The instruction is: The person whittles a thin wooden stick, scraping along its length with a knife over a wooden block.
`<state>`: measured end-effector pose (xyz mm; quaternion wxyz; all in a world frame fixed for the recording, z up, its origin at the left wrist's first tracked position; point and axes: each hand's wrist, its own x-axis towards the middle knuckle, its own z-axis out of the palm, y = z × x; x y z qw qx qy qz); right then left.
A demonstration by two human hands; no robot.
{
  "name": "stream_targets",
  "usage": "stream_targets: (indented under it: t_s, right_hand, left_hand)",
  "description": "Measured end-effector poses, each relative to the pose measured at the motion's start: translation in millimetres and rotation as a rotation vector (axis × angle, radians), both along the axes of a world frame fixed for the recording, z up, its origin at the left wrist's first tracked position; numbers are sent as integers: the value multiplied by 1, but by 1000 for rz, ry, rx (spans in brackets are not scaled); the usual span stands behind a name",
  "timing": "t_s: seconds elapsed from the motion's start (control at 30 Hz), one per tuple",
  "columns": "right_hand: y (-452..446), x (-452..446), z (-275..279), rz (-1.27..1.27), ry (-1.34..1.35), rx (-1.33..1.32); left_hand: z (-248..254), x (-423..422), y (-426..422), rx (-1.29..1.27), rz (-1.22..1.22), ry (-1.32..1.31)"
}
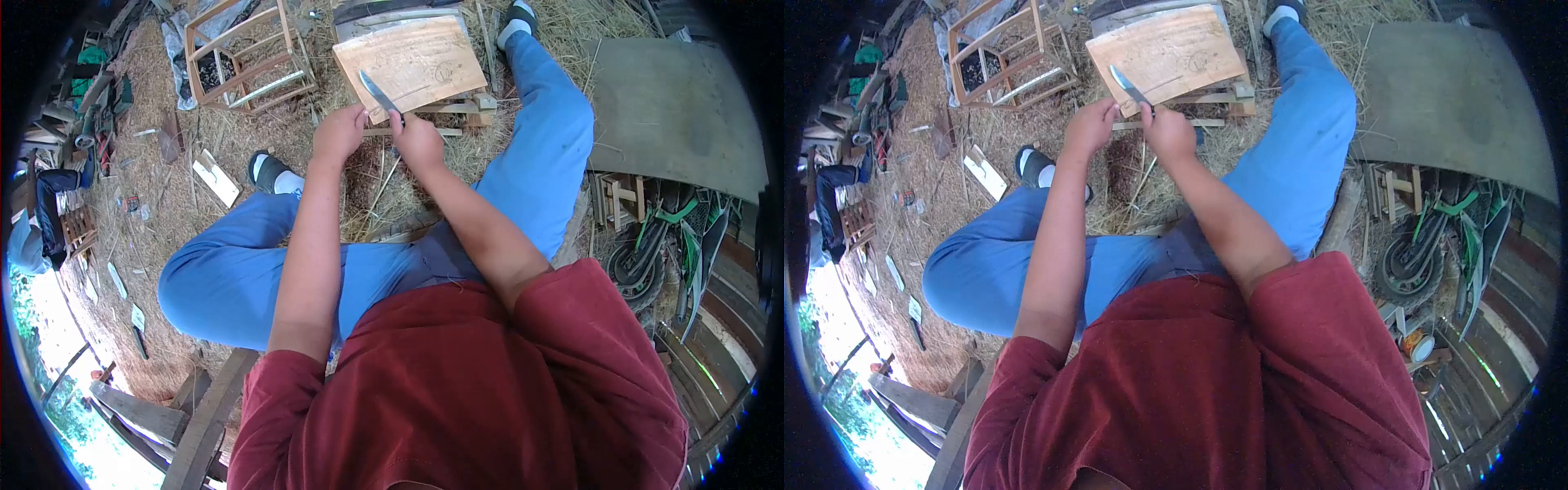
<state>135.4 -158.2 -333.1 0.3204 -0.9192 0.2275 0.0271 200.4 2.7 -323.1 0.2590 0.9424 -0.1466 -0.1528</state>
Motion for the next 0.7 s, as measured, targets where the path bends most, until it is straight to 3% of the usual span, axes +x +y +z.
stream_targets:
  t_s: [0.2, 0.3, 0.4, 0.5, 0.7]
  right_hand:
    - [-43, 6, -18, -169, 26, -42]
    - [1, -6, -11, -45, 17, 55]
    - [-2, -1, -10, 22, -12, -11]
    - [-47, 8, -13, -163, 4, -41]
    - [5, -10, 6, 35, 56, 9]
  left_hand:
    - [-1, -4, -2, -31, 10, -1]
    - [2, -4, -5, 31, 9, -36]
    - [0, -2, -2, -3, 22, 4]
    - [-1, -7, -4, 15, 7, -8]
    - [3, -5, -6, 45, 11, -31]
